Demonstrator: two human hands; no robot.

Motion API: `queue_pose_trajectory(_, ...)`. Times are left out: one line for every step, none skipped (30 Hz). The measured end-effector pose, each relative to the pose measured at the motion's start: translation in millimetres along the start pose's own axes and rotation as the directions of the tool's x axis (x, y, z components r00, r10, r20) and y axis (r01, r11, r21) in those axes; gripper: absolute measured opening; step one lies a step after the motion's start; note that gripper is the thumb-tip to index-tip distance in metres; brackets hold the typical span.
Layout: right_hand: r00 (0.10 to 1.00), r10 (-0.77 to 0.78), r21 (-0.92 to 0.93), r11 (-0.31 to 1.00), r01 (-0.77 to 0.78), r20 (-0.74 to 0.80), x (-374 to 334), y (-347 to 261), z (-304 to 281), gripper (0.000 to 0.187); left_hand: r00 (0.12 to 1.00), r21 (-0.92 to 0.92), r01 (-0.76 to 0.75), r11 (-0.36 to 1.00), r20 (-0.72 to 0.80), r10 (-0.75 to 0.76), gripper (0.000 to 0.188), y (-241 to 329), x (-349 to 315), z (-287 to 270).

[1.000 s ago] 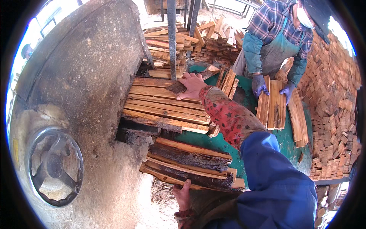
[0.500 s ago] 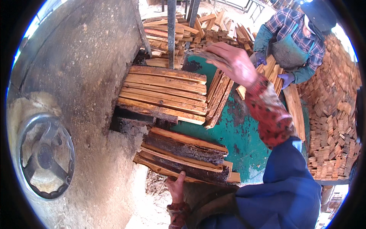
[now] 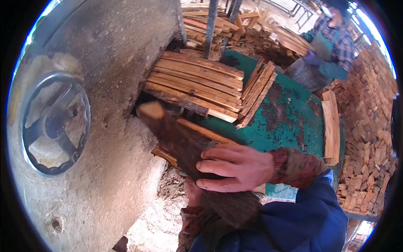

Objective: The person feeds logs into a bandsaw to cut them into planks, then carries the cut wood to a metal rack and stacks it. The person repeats this process, handling both the raw logs and the finished planks.

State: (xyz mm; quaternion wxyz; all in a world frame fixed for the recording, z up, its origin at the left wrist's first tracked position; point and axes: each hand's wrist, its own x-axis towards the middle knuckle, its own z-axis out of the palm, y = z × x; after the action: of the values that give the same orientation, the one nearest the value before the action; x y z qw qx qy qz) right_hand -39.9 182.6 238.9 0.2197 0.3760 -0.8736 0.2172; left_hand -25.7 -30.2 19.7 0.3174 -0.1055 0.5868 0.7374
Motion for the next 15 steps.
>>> queue_pose_trajectory(0.993,0.036,-0.007,0.999,-0.036,0.114,-15.7,-1.4,7.2,0.037,1.0,-0.023,-0.006,1.0,0.018,0.007,0.039,0.1,0.4,2.4)
queue_pose_trajectory(0.98,0.082,-0.016,0.997,-0.08,0.183,-36.2,-2.7,15.8,0.042,0.999,-0.039,-0.015,0.999,0.034,0.016,0.038,-0.1,1.9,5.9)
queue_pose_trajectory(0.96,0.123,-0.02,0.992,-0.122,0.253,-55.1,-3.6,24.7,0.048,0.999,-0.059,-0.021,0.998,0.042,0.023,0.038,-1.5,2.3,7.6)
queue_pose_trajectory(0.937,0.171,-0.043,0.985,-0.166,0.304,-72.7,-3.6,30.7,0.048,0.997,-0.052,-0.062,0.997,0.037,0.064,0.037,-6.4,2.3,7.3)
queue_pose_trajectory(0.91,0.217,-0.066,0.976,-0.208,0.353,-90.3,-3.5,34.5,0.049,0.994,-0.044,-0.102,0.994,0.029,0.103,0.037,-11.6,2.2,6.3)
queue_pose_trajectory(0.876,0.269,-0.093,0.963,-0.253,0.401,-104.6,-3.1,32.5,0.049,0.998,0.009,-0.06,0.998,0.013,0.06,0.037,-11.6,2.9,5.4)
queue_pose_trajectory(0.859,0.321,-0.122,0.947,-0.298,0.398,-114.7,-2.3,28.9,0.051,1.0,0.066,-0.016,0.998,-0.015,0.017,0.038,-9.8,2.2,2.2)
queue_pose_trajectory(0.84,0.372,-0.15,0.928,-0.341,0.395,-124.1,-1.5,24.6,0.052,1.0,0.05,0.0,0.999,-0.022,0.001,0.038,-8.7,1.5,1.9)
queue_pose_trajectory(0.819,0.422,-0.18,0.906,-0.382,0.388,-132.2,-0.4,20.7,0.053,1.0,0.034,0.015,0.999,-0.028,-0.014,0.039,-7.0,0.8,2.6)
queue_pose_trajectory(0.824,0.427,-0.179,0.904,-0.388,0.373,-139.1,3.9,18.4,0.055,0.999,0.017,0.029,0.999,-0.035,-0.028,0.04,-6.8,1.2,2.4)
queue_pose_trajectory(0.811,0.477,-0.218,0.878,-0.426,0.337,-145.8,13.8,14.5,0.053,0.999,0.047,0.016,0.999,-0.049,-0.014,0.04,-10.0,3.2,-1.1)
queue_pose_trajectory(0.796,0.527,-0.256,0.848,-0.465,0.298,-152.9,28.2,8.8,0.051,0.998,0.08,0.005,0.997,-0.062,0.0,0.039,-14.9,5.2,-6.2)
queue_pose_trajectory(0.777,0.575,-0.293,0.812,-0.504,0.257,-160.5,45.3,3.1,0.049,0.997,0.111,-0.005,0.994,-0.071,0.013,0.039,-18.0,7.0,-7.1)
queue_pose_trajectory(0.768,0.615,-0.351,0.769,-0.535,0.179,-173.2,69.7,-1.3,0.047,0.998,0.08,-0.026,0.996,-0.06,0.03,0.039,-7.6,2.9,3.1)
queue_pose_trajectory(0.761,0.642,-0.397,0.725,-0.563,0.093,-186.2,97.8,-1.9,0.045,0.997,0.108,-0.003,0.994,-0.07,0.011,0.04,-4.1,1.2,5.4)
